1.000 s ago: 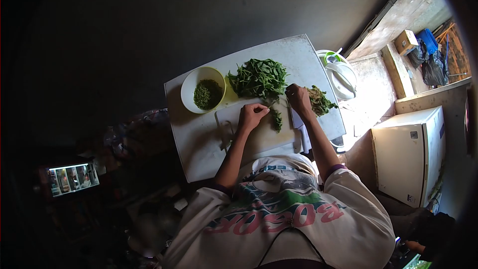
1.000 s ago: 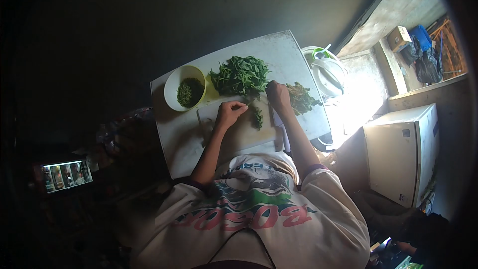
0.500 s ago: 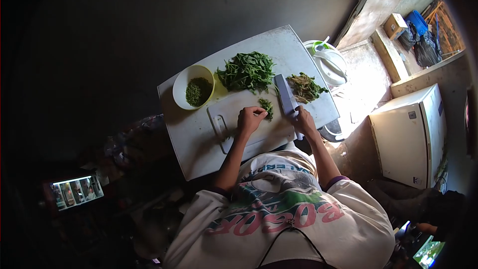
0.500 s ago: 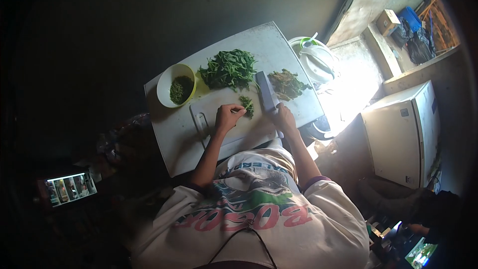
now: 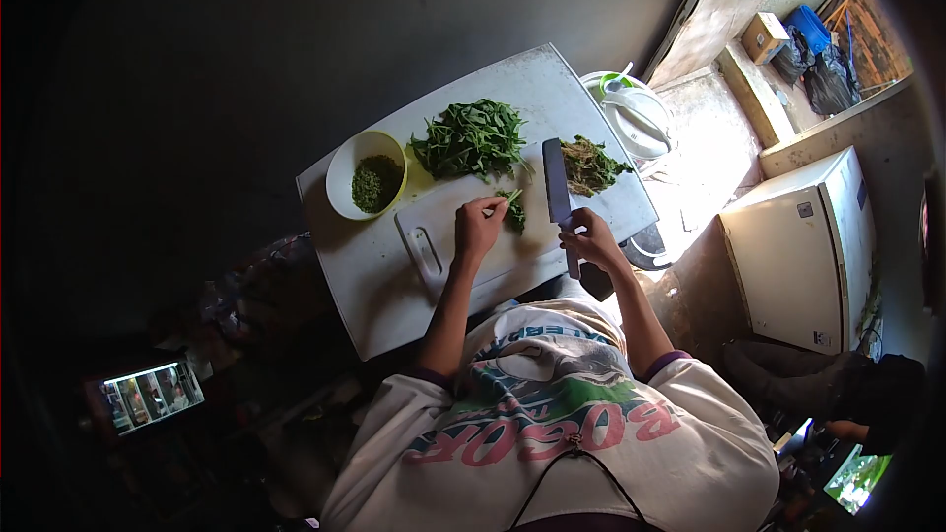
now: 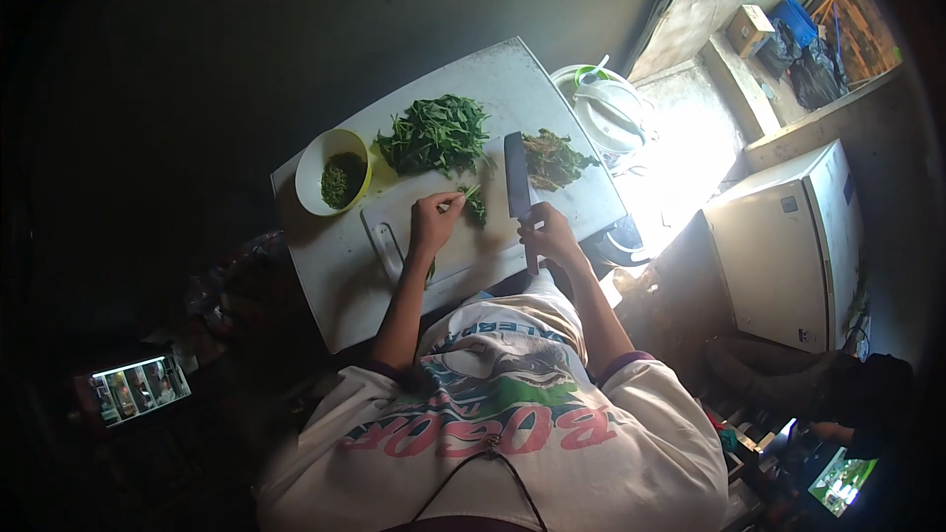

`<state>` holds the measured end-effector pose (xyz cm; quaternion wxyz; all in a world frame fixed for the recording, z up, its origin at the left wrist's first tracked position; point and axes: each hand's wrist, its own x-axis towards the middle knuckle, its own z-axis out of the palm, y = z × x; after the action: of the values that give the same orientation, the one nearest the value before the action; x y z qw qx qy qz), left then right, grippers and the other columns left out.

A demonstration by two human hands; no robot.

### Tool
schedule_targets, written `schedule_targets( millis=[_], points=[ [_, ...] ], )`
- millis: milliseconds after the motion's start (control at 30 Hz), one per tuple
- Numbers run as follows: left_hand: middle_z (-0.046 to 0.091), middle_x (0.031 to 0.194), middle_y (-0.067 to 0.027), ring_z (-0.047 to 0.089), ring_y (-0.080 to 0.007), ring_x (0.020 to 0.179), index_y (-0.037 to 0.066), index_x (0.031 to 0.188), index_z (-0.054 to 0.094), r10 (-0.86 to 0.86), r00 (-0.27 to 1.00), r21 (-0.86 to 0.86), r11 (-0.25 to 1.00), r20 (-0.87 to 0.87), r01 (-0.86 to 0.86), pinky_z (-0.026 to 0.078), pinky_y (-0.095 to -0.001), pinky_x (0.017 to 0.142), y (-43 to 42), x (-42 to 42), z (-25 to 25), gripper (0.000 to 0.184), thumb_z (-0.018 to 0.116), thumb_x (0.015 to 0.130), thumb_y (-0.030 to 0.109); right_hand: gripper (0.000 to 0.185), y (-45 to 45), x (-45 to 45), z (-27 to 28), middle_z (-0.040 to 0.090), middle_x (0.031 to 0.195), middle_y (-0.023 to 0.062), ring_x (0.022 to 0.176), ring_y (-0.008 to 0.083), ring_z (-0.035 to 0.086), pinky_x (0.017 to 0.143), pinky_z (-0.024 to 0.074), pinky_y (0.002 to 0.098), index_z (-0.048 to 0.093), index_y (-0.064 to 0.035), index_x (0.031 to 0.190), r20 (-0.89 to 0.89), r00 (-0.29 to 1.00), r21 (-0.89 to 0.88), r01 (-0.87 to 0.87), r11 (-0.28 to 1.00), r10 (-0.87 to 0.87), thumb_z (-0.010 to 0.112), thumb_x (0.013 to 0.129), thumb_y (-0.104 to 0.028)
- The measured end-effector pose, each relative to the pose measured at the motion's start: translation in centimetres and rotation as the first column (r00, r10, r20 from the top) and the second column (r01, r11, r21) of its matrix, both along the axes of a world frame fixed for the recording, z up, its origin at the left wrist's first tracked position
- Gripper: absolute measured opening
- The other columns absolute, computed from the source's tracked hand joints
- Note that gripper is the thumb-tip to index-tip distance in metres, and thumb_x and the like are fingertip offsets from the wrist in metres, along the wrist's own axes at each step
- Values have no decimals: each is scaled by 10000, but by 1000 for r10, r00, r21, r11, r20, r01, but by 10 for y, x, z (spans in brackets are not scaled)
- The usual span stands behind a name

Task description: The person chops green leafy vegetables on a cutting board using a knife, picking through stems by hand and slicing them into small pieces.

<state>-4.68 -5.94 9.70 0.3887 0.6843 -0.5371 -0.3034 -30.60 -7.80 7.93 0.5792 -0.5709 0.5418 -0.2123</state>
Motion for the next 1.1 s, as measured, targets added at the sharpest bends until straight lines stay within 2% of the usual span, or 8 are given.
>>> schedule_targets(
  millis=[167,300,367,433,500,567,733,1100],
  points=[
    [771,930,-123,696,-174,701,45,1029,779,45,999,-30,999,4,-45,534,-305,654,22,27,36,190,725,899,173,299,10,17,78,670,1009,131,844,231,713,684,592,306,464,17,1136,52,999,6,-7,1000,7,626,911,-97],
    [752,953,-158,725,-255,789,26,1001,770,69,997,-24,997,26,-69,555,-335,703,43,46,-3,174,727,891,154,341,23,34,79,680,987,215,792,317,711,651,573,388,376,-25,1185,84,992,92,-106,990,98,585,926,-98],
    [751,953,-127,695,-206,783,28,1023,769,55,996,-14,998,75,-54,526,-317,699,50,53,-34,191,729,880,150,242,34,41,54,566,742,136,628,245,649,554,468,452,382,-44,1136,-80,979,-256,-204,945,190,554,966,-65],
    [739,946,-131,694,-234,796,21,1017,763,99,993,6,995,67,-100,526,-326,712,52,48,-45,185,720,875,132,264,45,50,49,553,674,189,579,356,628,554,419,533,390,-53,1146,-63,976,-345,-217,913,209,561,946,-71],
    [727,940,-136,694,-262,810,14,1011,756,142,988,28,989,57,-144,526,-335,725,52,45,-61,179,711,869,114,304,55,55,54,653,829,322,750,513,637,674,467,587,396,-48,1198,-336,902,-186,-348,919,273,537,932,-85],
    [705,927,-149,686,-323,816,8,1005,743,192,969,-164,972,156,-166,529,-359,734,51,44,-81,172,690,861,85,352,62,55,54,660,796,292,771,503,647,682,477,585,423,-74,1266,-419,855,-126,-388,913,305,530,933,-116],
    [695,914,-144,670,-355,842,34,970,744,197,956,-137,976,218,-170,540,-416,742,54,35,-67,142,679,847,65,595,77,42,40,671,894,264,738,454,652,651,503,551,409,-193,1498,-489,815,-297,-491,819,311,522,922,-103],
    [658,1031,-129,619,-346,978,26,989,736,183,929,-157,978,322,-139,518,-435,833,50,32,-75,187,709,807,63,675,78,44,36,665,993,228,818,429,684,746,538,524,338,-227,1562,-577,734,-184,-544,819,358,499,919,-101]
  ],
)
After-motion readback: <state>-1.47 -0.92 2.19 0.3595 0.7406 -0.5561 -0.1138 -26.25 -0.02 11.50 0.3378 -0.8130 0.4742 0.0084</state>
